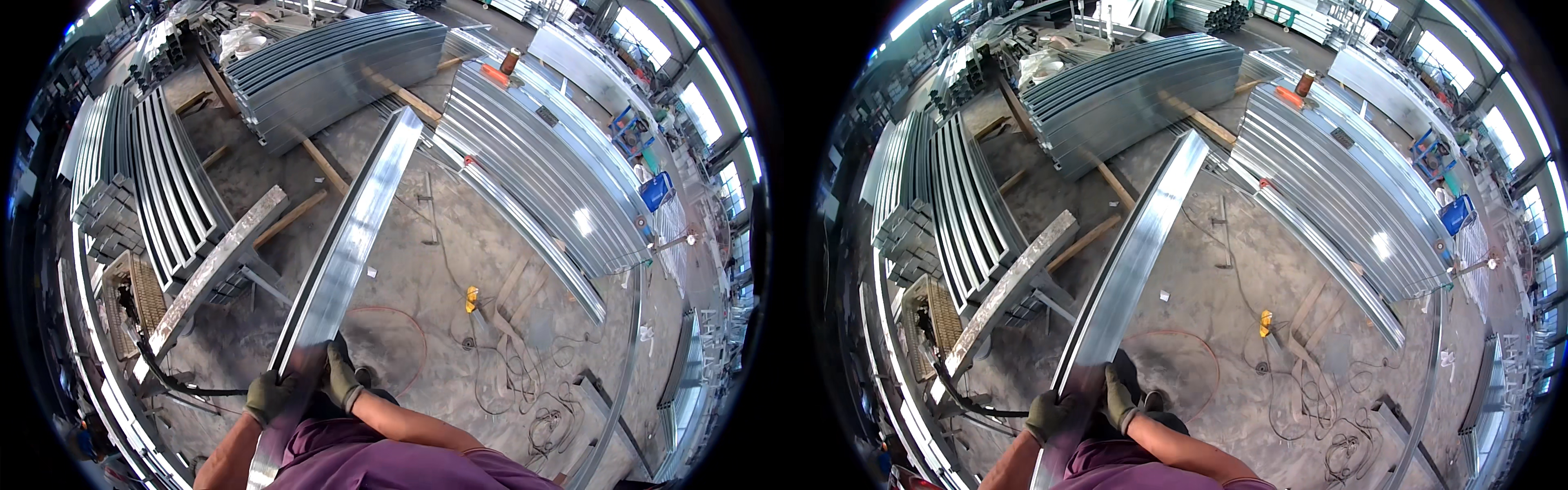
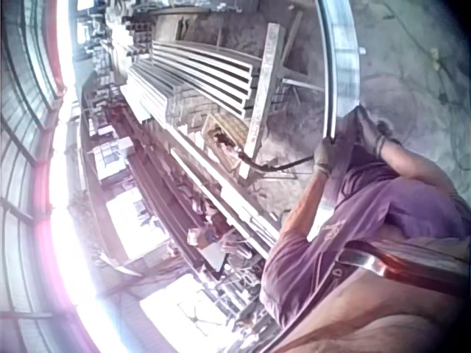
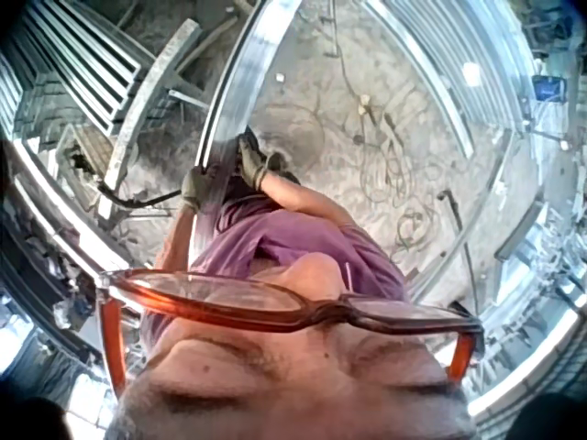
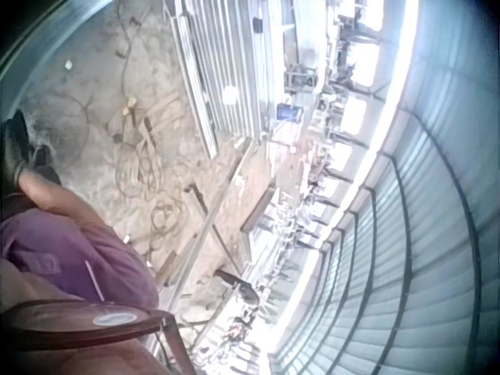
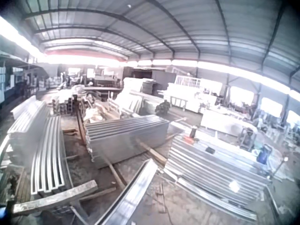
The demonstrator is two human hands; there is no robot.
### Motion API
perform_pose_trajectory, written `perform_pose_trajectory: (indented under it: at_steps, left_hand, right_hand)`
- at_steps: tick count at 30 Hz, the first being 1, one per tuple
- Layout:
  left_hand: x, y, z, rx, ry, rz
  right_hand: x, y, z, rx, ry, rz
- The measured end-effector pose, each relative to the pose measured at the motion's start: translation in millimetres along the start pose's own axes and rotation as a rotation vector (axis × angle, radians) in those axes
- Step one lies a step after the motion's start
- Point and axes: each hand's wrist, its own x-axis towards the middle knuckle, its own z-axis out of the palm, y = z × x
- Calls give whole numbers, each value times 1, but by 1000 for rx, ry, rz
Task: The person welds aluminum frame pieces together using a handheld welding torch, producing bright sparks. They repeatedly position and tack weld joints, then use a hammer to tap and align the pieces before continuing to weld. The person moves between workstations to retrieve additional frame components and continues assembling the structure.
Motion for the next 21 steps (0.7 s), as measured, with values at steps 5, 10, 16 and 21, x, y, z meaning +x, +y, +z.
perform_pose_trajectory:
  at_steps: [5,10,16,21]
  left_hand:
    - [97,-57,39,-431,-193,4]
    - [189,47,19,-183,-111,2]
    - [274,171,-79,-31,-140,-1]
    - [310,198,-140,-392,-466,3]
  right_hand:
    - [87,-78,21,-918,362,-146]
    - [182,-174,-4,-560,274,-318]
    - [222,-300,52,-20,227,-253]
    - [236,-417,118,94,382,-346]
